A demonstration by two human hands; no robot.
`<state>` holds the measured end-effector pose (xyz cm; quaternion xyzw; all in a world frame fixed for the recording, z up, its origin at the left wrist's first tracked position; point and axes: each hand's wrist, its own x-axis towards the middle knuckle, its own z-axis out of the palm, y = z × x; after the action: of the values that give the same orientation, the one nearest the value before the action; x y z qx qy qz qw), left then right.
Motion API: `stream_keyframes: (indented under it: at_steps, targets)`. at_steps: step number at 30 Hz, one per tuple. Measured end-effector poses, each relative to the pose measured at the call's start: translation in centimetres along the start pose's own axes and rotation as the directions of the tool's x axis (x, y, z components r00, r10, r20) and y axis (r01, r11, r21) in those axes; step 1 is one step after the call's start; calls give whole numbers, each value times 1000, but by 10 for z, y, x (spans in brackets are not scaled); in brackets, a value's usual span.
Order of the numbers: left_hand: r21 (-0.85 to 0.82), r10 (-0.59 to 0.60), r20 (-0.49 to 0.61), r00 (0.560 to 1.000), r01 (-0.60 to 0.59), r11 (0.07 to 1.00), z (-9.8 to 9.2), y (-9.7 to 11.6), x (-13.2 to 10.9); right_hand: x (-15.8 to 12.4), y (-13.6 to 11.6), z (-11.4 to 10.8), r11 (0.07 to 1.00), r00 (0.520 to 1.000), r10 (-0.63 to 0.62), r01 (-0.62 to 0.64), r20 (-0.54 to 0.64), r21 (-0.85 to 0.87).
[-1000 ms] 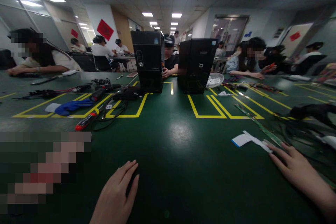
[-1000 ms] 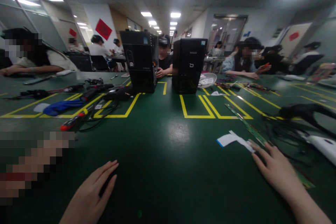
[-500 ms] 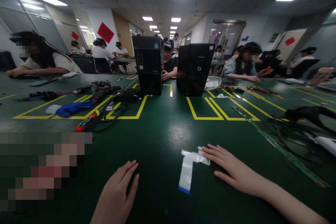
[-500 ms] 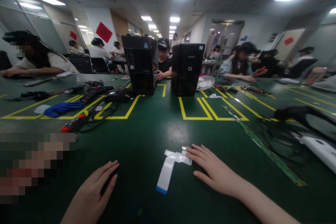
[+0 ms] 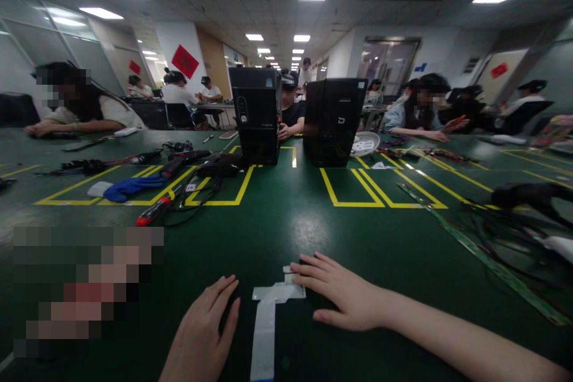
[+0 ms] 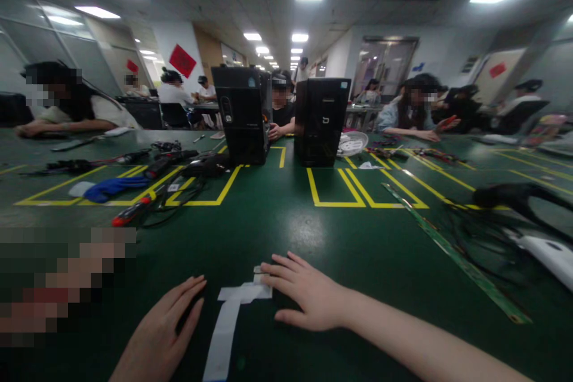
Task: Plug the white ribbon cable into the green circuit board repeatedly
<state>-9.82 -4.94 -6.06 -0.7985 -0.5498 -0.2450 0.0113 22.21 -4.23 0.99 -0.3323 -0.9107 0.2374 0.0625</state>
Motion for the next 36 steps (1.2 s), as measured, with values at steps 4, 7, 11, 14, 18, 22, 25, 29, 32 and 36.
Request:
stream_keyframes:
  at_steps: [4,7,11,14,18,22,25,29,32,36]
  targets:
    - [-9,-5,-5,1000,5,1000,3,-1,-1,3,4,-2,1000,1000,-9,9,-11,-7]
    - [-18,-9,0,1000,9,1000,4,-2,-2,3,6,-2,1000,1000,0,-1,-23,-19]
    - [-19,-17,12,1000,18,1000,1,-2,-2,2,6,0,999,1000,4,-6,-25,-50]
    - [-18,-20,16,1000,20,1000,0,-1,-2,-5,12,-2,988,995,65,-74,-71,-132]
    - [-18,-14,16,1000,14,1000,0,0,-1,-38,47,-18,742,782,494,-607,-380,-285]
    - [-27,-6,12,1000,6,1000,2,-3,-2,-92,97,-44,310,340,738,-938,-583,-155]
    - [-25,-1,2,1000,1,1000,4,-5,-3,-128,122,-54,120,133,782,-991,-609,-62]
    - [-13,7,-8,1000,-7,1000,5,-5,-4,-148,138,-51,-3,-4,820,-1000,-573,3]
    - [-17,8,-13,1000,-8,1000,4,-4,-3,-152,148,-44,-33,-43,862,-999,-506,28]
    - [-20,4,-11,1000,-4,1000,5,-4,-2,-156,160,-37,-17,-29,890,-999,-454,32]
